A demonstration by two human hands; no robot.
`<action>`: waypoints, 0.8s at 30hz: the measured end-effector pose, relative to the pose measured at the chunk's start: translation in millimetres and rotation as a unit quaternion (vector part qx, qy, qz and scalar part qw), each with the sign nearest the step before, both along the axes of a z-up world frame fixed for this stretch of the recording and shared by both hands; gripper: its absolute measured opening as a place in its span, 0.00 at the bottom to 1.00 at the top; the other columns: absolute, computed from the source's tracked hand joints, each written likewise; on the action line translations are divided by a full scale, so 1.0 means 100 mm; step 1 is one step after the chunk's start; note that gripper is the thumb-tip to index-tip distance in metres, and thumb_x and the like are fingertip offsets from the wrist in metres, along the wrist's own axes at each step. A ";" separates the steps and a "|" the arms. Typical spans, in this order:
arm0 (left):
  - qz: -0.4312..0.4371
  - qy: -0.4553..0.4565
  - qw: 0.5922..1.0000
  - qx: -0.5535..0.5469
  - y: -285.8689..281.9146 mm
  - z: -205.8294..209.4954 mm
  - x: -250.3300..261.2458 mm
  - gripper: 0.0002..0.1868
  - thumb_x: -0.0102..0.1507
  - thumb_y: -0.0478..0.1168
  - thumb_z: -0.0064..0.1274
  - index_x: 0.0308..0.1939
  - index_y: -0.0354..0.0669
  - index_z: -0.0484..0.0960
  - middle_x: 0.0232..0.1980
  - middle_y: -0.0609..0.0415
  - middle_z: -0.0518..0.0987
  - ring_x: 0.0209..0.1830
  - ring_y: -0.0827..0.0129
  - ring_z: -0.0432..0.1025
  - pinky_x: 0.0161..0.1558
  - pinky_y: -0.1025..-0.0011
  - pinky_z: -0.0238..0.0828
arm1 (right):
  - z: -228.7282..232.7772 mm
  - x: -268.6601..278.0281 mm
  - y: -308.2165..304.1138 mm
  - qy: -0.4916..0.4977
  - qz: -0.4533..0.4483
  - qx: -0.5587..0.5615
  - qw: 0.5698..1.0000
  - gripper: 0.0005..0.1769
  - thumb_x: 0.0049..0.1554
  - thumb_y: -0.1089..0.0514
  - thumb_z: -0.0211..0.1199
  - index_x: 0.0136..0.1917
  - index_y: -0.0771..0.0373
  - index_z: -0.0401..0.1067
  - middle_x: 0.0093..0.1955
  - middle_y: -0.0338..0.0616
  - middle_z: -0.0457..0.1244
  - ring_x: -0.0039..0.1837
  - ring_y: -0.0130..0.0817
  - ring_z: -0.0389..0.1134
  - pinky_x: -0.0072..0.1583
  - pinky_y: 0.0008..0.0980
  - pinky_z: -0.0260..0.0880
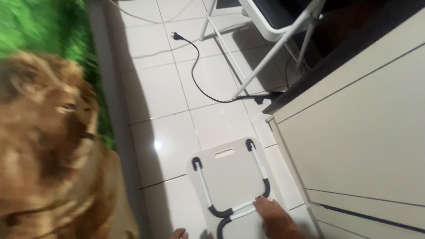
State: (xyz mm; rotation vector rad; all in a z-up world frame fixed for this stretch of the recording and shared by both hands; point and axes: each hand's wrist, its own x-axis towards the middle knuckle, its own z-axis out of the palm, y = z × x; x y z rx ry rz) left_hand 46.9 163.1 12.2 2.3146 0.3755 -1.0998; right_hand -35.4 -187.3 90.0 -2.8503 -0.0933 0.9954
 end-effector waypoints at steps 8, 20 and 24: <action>0.005 -0.046 0.999 -0.006 0.53 0.87 0.71 0.23 0.67 0.53 0.43 0.64 0.56 0.73 0.64 0.51 0.76 0.67 0.58 0.69 0.68 0.60 0.67 | 0.43 0.39 0.96 0.006 -0.057 0.097 0.994 0.38 0.59 0.61 0.57 0.80 0.60 0.48 0.84 0.48 0.42 0.86 0.42 0.36 0.81 0.50 0.33; -0.026 -0.165 0.984 -0.067 0.54 2.17 1.41 0.22 0.66 0.56 0.43 0.59 0.57 0.80 0.57 0.49 0.83 0.61 0.55 0.76 0.64 0.60 0.71 | 1.29 1.20 1.27 0.068 -0.068 0.072 0.993 0.44 0.59 0.60 0.56 0.83 0.61 0.40 0.87 0.45 0.36 0.88 0.37 0.30 0.83 0.44 0.28; -0.076 -0.207 0.973 -0.073 0.33 2.79 2.11 0.22 0.68 0.57 0.41 0.60 0.57 0.80 0.57 0.46 0.83 0.61 0.50 0.75 0.64 0.59 0.71 | 1.56 1.69 1.17 0.034 -0.092 0.065 0.993 0.44 0.56 0.63 0.54 0.83 0.58 0.42 0.87 0.43 0.37 0.88 0.35 0.30 0.83 0.43 0.27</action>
